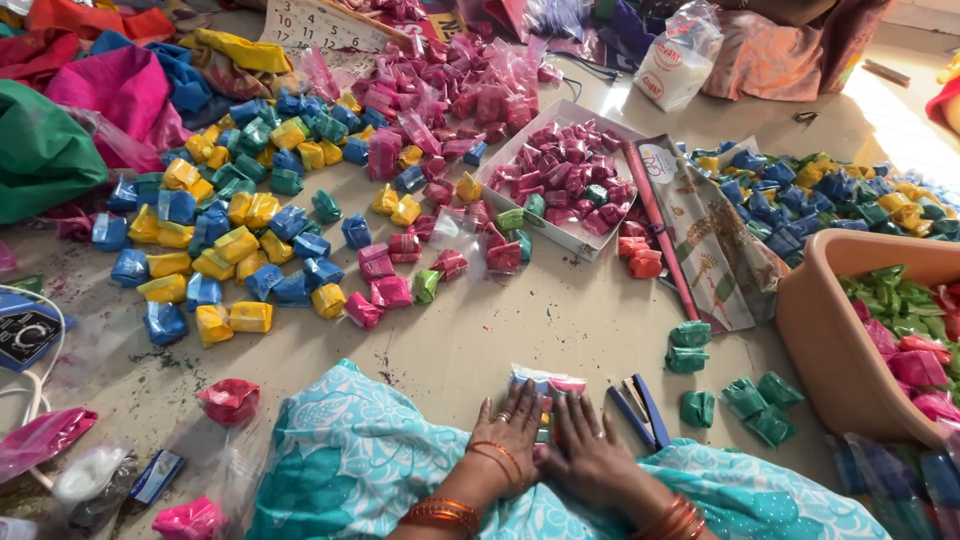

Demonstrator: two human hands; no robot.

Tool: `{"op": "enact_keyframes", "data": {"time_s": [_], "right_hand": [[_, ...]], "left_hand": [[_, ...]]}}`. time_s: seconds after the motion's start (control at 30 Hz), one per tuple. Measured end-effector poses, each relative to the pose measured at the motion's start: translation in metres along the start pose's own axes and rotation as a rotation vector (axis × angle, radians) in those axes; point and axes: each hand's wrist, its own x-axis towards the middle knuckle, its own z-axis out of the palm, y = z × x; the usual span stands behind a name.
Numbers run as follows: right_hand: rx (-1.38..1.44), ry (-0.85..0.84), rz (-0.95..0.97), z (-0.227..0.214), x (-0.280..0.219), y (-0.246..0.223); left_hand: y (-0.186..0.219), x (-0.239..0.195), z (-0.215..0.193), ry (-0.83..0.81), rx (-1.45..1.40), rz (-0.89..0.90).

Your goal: The person bundles and places sorted wrapped products into a plastic bag.

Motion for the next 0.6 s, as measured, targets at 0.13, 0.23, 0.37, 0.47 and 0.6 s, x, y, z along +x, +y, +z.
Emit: {"op": "enact_keyframes", "data": {"time_s": [0.13,0.23,0.37,0.47,0.6], "right_hand": [[-0.003,-0.067,0.000,-0.024,-0.020,-0.030],[-0.103,-0.100,-0.004,-0.031,-0.011,-0.020],[0.416,0.020,0.130,0.038,0.038,0.018],[0.815,0.079,0.224,0.081,0.092,0.051],[1.371,0.140,0.374,0.043,0.062,0.082]], "left_hand": [[-0.003,0.014,0.015,0.062,0.180,0.030],[0.018,-0.007,-0.034,-0.094,0.204,-0.029],[-0.012,0.030,-0.005,-0.020,-0.012,-0.039],[-0.057,0.091,0.054,0.293,-0.624,0.034],[-0.032,0.019,-0.023,0.321,-1.790,-0.212]]}}
